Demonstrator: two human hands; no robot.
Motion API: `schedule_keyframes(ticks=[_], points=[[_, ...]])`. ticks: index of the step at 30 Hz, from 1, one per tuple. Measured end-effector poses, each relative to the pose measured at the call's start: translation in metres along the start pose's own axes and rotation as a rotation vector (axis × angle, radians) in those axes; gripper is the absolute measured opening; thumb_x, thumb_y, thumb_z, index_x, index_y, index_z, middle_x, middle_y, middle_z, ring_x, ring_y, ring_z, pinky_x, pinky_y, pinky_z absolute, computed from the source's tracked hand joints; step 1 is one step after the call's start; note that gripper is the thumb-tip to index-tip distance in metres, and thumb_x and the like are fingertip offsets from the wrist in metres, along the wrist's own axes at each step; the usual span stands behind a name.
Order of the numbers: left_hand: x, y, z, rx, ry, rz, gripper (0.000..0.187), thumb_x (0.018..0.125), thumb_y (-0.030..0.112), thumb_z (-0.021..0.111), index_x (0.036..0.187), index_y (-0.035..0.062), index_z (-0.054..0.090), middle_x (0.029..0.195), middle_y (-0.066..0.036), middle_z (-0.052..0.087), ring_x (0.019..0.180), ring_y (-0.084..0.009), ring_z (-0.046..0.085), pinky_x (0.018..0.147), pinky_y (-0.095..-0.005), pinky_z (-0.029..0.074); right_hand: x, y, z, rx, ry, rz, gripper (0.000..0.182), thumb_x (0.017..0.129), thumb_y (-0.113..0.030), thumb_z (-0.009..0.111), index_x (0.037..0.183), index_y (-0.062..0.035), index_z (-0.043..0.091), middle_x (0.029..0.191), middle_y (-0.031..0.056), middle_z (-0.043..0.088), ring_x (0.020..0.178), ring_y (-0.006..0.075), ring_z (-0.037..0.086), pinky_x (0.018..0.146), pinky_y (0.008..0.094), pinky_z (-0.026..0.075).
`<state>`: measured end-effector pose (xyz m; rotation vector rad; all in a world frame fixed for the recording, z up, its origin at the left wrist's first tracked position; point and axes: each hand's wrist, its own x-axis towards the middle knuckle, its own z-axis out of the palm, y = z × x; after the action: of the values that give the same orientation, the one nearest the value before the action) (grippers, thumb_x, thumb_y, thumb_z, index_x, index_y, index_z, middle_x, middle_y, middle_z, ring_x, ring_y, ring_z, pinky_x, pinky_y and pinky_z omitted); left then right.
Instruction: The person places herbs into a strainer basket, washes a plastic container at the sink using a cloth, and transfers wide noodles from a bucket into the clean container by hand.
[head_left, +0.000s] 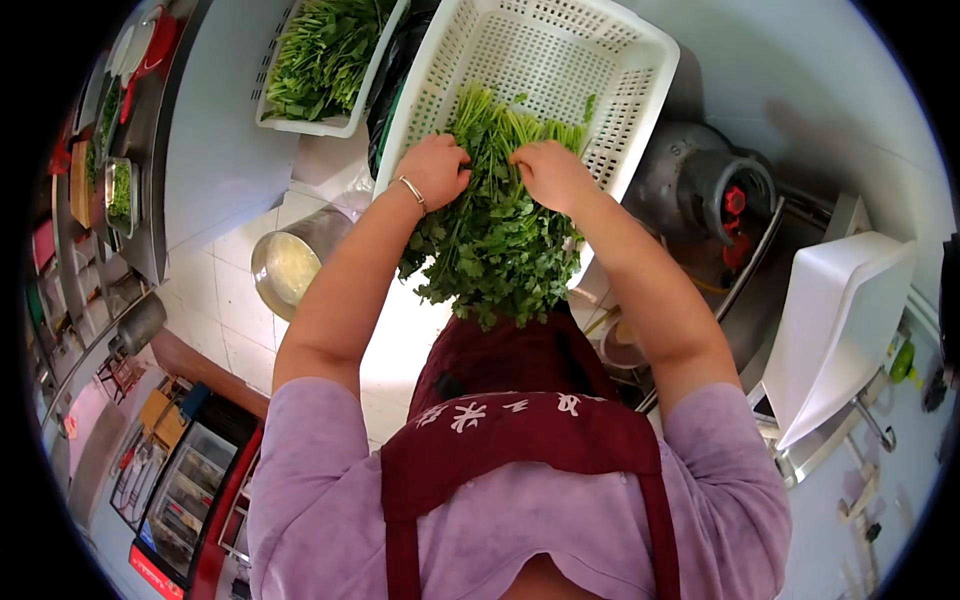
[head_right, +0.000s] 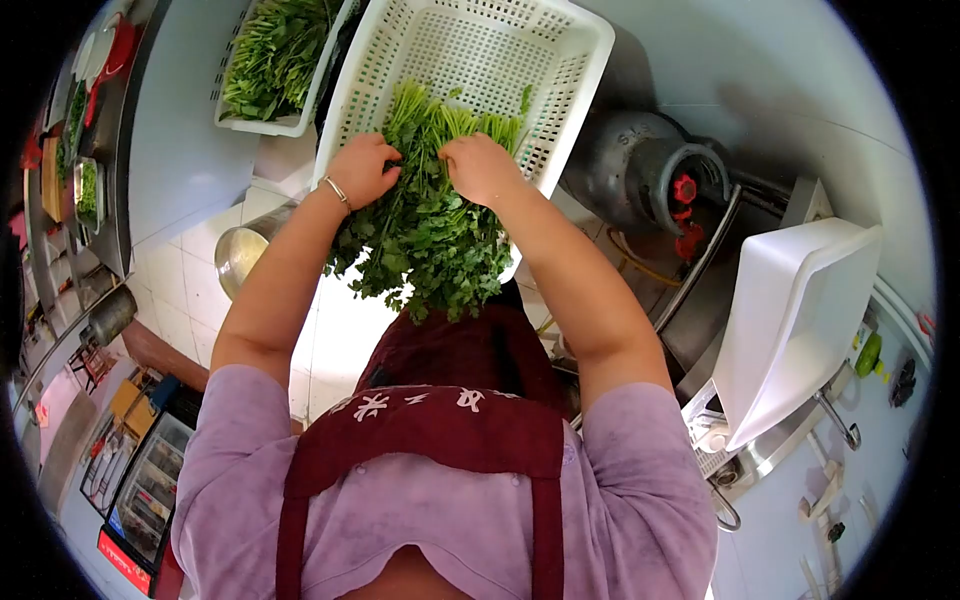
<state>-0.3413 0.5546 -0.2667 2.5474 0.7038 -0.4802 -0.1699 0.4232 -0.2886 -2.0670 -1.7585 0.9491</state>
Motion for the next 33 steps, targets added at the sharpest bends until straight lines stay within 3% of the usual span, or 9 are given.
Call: schedule_keyframes(ticks=[3,9,13,19,21,22,24,29,33], points=[[-0.001,-0.002,0.000,-0.035,0.034,0.011,0.021,0.080,0.023,0.058,0.093,0.0094,0.068,0.096,-0.009,0.057,0.100,-0.0268,0.052,0.089,-0.0357,0.043,0.019,-0.014,-0.006,0.083,0.101,0.144,0.017,0.082,-0.015,0.054,0.094,-0.0088,0.064,0.102,0.0082,0.059,0.089,0.0285,0.057,0.079,0.0384,0.048],[0.000,-0.005,0.005,-0.069,0.044,-0.017,0.020,0.079,0.022,0.059,0.092,0.0094,0.068,0.096,-0.009,0.058,0.100,-0.0272,0.052,0.090,-0.0356,0.042,0.049,-0.007,0.014,-0.070,0.099,0.123,0.013,0.079,-0.019,0.059,0.088,-0.0111,0.064,0.088,0.0080,0.058,0.085,0.0271,0.059,0.074,0.0389,0.049],[-0.003,-0.010,0.007,-0.117,0.134,0.025,0.017,0.079,0.021,0.060,0.088,0.0077,0.067,0.090,-0.011,0.057,0.093,-0.0299,0.053,0.085,-0.0377,0.044,0.045,-0.005,0.001,0.046,0.151,0.153,0.012,0.077,-0.019,0.061,0.086,-0.0114,0.064,0.088,0.0070,0.058,0.084,0.0263,0.059,0.073,0.0388,0.049],[-0.002,-0.010,0.000,-0.222,0.197,0.021,0.017,0.079,0.019,0.061,0.088,0.0067,0.066,0.085,-0.012,0.058,0.087,-0.0300,0.055,0.081,-0.0374,0.045,0.036,0.001,-0.007,0.378,0.210,0.132,0.015,0.077,-0.018,0.063,0.090,-0.0107,0.064,0.089,0.0059,0.061,0.080,0.0219,0.059,0.070,0.0339,0.048],[0.001,-0.008,-0.001,-0.282,0.227,0.011,0.017,0.079,0.019,0.061,0.089,0.0061,0.066,0.084,-0.012,0.058,0.085,-0.0299,0.056,0.079,-0.0374,0.045,0.032,0.001,-0.009,0.576,0.167,0.220,0.016,0.082,-0.018,0.063,0.092,-0.0055,0.062,0.083,0.0009,0.059,0.073,0.0118,0.055,0.065,0.0265,0.045],[0.004,-0.008,-0.001,-0.417,0.256,-0.029,0.017,0.079,0.020,0.061,0.088,0.0069,0.067,0.083,-0.011,0.060,0.084,-0.0295,0.056,0.078,-0.0379,0.046,0.033,0.003,-0.008,0.575,0.169,0.222,0.016,0.082,-0.018,0.063,0.092,-0.0055,0.062,0.083,0.0009,0.059,0.073,0.0118,0.055,0.065,0.0265,0.045],[0.007,-0.003,-0.004,-0.552,0.284,-0.070,0.017,0.079,0.020,0.061,0.088,0.0076,0.068,0.083,-0.011,0.061,0.083,-0.0291,0.057,0.077,-0.0384,0.046,0.033,0.003,-0.008,0.917,0.106,0.380,0.016,0.085,-0.018,0.060,0.095,-0.0054,0.061,0.082,-0.0004,0.057,0.072,0.0084,0.053,0.063,0.0237,0.043],[0.026,0.012,0.004,-0.272,0.240,-0.067,0.024,0.078,0.029,0.064,0.088,0.0078,0.068,0.086,-0.010,0.061,0.080,-0.0281,0.059,0.073,-0.0382,0.048,0.033,0.000,-0.009,1.202,0.055,0.494,0.018,0.086,-0.018,0.059,0.099,-0.0062,0.059,0.085,-0.0010,0.057,0.072,0.0085,0.053,0.061,0.0225,0.042],[0.039,0.013,0.013,-0.303,0.159,-0.136,0.027,0.077,0.032,0.065,0.087,0.0070,0.068,0.085,-0.011,0.062,0.081,-0.0287,0.059,0.073,-0.0382,0.048,0.032,0.006,-0.007,1.412,0.080,0.539,0.018,0.086,-0.018,0.058,0.100,-0.0068,0.057,0.088,-0.0001,0.057,0.074,0.0104,0.054,0.060,0.0229,0.041]])
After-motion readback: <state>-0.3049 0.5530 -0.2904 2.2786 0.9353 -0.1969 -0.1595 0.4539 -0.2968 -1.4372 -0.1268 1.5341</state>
